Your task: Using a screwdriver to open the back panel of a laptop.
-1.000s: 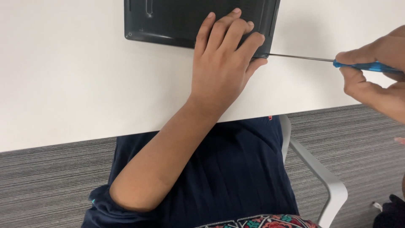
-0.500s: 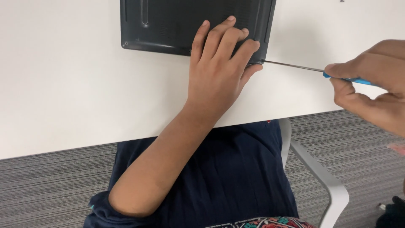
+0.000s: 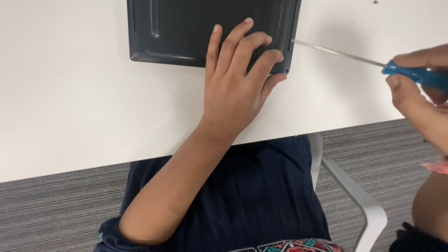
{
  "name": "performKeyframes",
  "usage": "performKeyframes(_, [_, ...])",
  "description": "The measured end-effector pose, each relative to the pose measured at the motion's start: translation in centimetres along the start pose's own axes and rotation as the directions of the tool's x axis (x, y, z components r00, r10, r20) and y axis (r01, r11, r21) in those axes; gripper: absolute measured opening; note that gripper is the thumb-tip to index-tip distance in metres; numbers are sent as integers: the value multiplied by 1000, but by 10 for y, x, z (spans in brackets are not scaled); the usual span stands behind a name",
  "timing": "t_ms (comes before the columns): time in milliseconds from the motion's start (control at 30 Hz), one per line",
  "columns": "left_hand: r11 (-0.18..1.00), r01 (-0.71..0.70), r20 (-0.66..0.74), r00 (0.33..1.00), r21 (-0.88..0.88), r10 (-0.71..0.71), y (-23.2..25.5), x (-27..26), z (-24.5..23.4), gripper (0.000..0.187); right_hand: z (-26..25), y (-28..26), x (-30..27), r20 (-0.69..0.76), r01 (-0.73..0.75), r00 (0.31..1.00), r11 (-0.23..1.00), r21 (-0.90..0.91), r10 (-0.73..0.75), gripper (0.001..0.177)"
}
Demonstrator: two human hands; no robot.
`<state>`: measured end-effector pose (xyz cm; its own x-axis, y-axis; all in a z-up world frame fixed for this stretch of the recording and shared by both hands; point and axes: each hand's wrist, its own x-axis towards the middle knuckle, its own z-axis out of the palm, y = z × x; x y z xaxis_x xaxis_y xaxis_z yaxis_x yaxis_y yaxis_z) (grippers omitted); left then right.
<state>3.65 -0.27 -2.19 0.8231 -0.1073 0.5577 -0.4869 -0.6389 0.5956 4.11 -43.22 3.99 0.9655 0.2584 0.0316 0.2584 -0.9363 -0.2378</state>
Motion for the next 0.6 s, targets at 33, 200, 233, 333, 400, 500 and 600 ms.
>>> performKeyframes(33, [1000,7,-6,1000,-5,-7,1,1,-1,35,-4,-70,12,-39,-32,999,999,36,34,24])
performKeyframes(200, [999,30,-31,999,-26,-31,-1,3,-3,35,21,-198,20,-94,-187,950,785,590,297,27])
performKeyframes(233, [994,79,-52,995,-78,-83,-2,5,-6,33,37,-193,19,96,-261,924,428,865,370,28])
performKeyframes(333, [979,161,-152,972,-124,-179,-4,10,-18,22,57,-205,26,325,-312,869,-97,945,374,29])
performKeyframes(400, [973,201,-233,947,-116,-223,-13,7,-29,18,60,-219,32,361,-315,846,-178,932,392,29])
performKeyframes(500, [956,286,-322,901,-68,-292,-39,1,-46,31,64,-229,38,346,-278,862,-225,934,370,29])
performKeyframes(600, [904,349,-285,866,-246,-412,-56,-10,-61,34,67,-232,40,341,-273,853,-218,937,396,28])
